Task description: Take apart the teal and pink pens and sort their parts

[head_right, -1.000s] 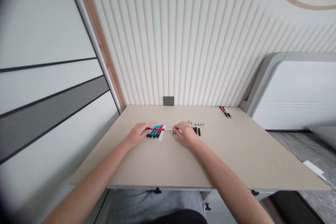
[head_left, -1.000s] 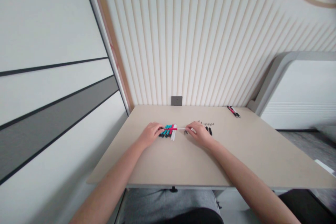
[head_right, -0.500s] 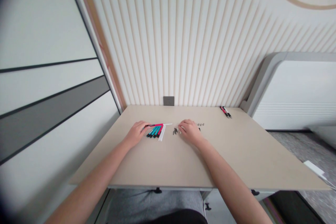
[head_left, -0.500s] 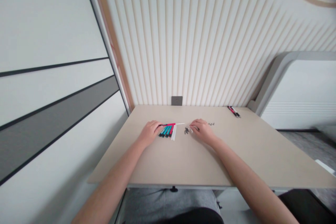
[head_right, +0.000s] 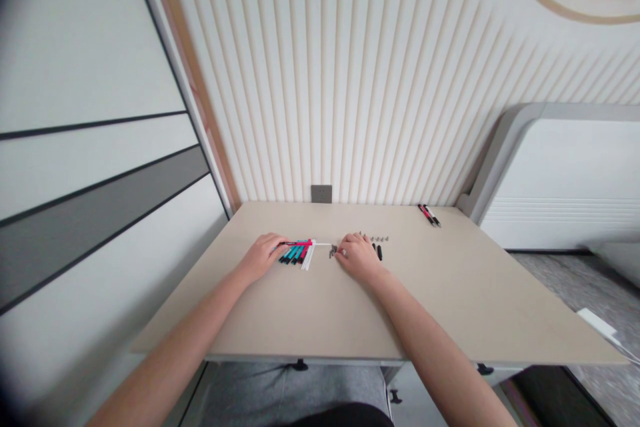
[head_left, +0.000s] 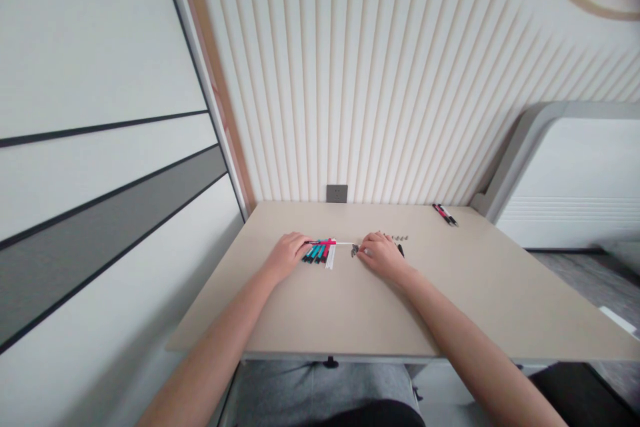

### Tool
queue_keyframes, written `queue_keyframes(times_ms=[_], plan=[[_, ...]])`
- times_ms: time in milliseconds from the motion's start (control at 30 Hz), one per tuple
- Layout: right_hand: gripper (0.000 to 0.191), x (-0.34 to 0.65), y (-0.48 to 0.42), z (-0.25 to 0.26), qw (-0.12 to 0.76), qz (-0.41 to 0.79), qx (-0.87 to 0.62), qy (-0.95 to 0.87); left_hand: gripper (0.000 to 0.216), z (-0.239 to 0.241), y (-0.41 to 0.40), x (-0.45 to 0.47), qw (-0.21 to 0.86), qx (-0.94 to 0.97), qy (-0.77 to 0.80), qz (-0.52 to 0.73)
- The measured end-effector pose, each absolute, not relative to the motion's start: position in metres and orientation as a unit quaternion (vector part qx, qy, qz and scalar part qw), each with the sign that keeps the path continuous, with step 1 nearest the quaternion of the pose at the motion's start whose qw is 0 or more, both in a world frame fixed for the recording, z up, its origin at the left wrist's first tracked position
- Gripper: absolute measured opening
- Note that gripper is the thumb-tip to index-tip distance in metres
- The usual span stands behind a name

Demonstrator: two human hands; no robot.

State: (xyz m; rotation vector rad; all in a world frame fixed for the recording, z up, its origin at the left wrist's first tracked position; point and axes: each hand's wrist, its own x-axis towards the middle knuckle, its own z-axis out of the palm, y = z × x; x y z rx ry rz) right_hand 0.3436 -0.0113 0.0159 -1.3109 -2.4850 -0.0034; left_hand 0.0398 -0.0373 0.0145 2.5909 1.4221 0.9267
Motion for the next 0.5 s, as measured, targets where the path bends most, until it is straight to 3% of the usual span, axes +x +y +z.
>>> queue_keyframes(times_ms=[167, 500], plan=[[0.02, 0.346, -0.005, 0.012, 0.168, 0.001, -0.469, -0.867, 0.024, 0.014, -0.037, 0.039, 0.018, 0.836, 0.462, 0.296], [0.02, 0.357, -0.001, 0.019, 0.283, 0.027, -0.418, -0.863, 0.025, 0.017, -0.039, 0.04, 0.022, 0.835, 0.466, 0.291]])
